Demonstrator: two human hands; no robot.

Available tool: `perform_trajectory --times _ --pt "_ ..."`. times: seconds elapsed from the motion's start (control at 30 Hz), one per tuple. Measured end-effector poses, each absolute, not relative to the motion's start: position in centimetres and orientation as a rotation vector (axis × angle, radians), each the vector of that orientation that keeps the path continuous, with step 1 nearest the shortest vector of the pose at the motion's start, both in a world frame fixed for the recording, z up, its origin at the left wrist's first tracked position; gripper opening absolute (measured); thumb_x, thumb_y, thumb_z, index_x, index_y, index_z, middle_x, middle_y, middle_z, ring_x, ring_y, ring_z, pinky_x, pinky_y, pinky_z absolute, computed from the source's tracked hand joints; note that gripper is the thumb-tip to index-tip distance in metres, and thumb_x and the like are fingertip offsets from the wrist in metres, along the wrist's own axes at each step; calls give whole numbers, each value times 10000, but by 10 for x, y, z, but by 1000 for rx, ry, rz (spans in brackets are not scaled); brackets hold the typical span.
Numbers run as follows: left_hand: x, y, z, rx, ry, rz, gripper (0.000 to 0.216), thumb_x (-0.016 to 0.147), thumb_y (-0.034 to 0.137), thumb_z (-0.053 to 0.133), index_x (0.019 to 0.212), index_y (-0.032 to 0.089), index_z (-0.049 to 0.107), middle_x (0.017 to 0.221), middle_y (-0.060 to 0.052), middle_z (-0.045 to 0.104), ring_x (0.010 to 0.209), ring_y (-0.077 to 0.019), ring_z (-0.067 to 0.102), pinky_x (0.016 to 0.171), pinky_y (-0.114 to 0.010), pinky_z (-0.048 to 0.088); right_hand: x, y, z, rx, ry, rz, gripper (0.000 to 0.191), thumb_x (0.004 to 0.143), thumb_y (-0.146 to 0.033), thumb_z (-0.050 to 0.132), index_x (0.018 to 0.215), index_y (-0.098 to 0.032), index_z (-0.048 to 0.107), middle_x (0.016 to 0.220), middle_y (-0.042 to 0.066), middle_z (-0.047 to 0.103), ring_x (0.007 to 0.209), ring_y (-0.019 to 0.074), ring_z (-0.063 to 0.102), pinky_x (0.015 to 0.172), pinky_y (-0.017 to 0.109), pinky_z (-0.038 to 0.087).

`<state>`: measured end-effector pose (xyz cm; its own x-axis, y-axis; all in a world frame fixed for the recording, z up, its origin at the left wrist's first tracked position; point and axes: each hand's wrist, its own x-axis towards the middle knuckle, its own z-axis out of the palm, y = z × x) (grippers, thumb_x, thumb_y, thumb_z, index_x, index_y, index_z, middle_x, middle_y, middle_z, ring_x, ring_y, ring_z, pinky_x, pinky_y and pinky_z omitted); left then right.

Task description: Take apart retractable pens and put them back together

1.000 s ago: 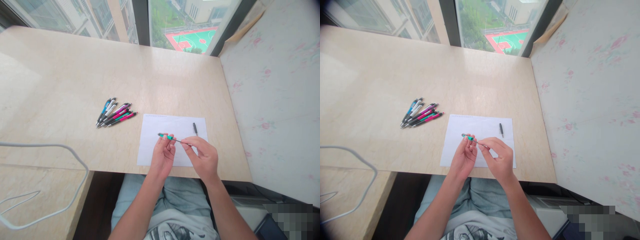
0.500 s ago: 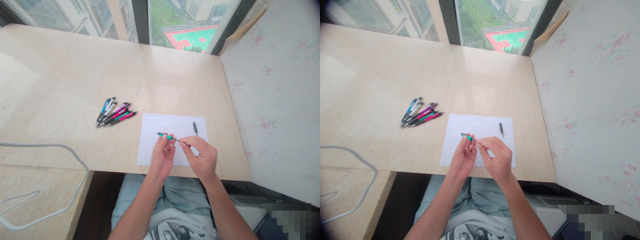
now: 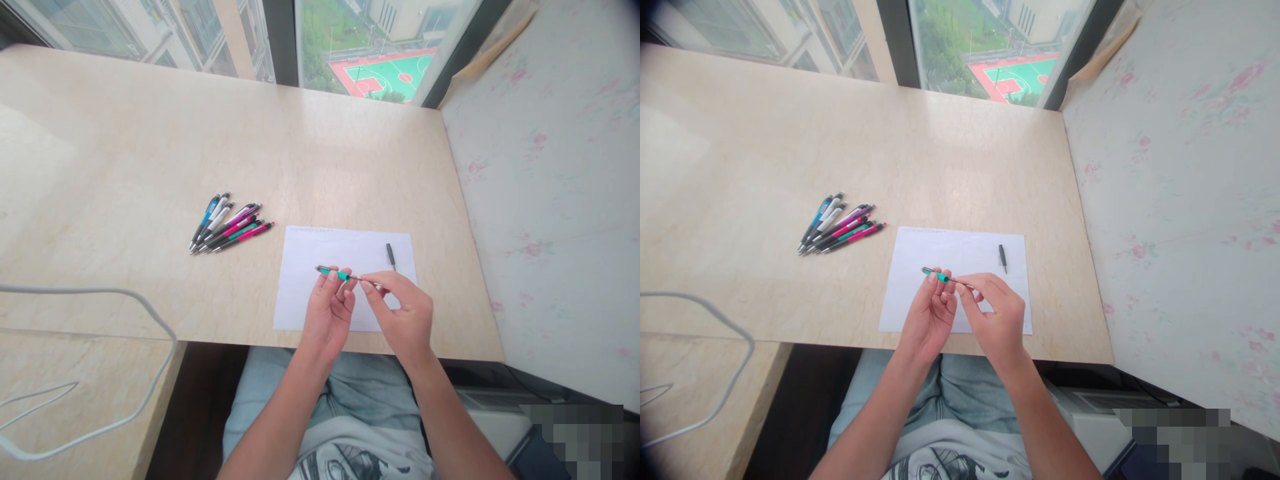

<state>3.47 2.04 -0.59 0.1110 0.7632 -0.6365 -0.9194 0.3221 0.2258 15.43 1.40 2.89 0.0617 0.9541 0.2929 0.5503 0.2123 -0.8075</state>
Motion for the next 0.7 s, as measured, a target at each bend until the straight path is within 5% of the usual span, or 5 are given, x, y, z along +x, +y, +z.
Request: perform_trajectory --times 0.33,0.5,0.7 --pt "30 24 -5 -261 766 1255 85 855 162 712 932 159 675 955 -31 729 797 -81 713 601 -97 553 172 21 13 -1604 -1754 648 215 920 -294 583 1095 -225 688 910 41 728 708 156 640 614 291 524" --pt "24 28 -3 -288 788 1273 39 878 160 684 914 153 672 940 -31 718 805 -81 710 573 -88 541 211 41 -2 -1984 -2083 242 290 898 -236 551 1144 -211 702 857 52 687 700 184 604 626 317 444" --pt "23 27 -6 -280 802 1281 71 863 171 708 922 154 672 965 -40 722 815 -90 711 579 -102 557 222 57 -6 -2051 -2292 152 328 900 -210 549 1198 -234 684 922 57 685 762 193 614 585 302 388"
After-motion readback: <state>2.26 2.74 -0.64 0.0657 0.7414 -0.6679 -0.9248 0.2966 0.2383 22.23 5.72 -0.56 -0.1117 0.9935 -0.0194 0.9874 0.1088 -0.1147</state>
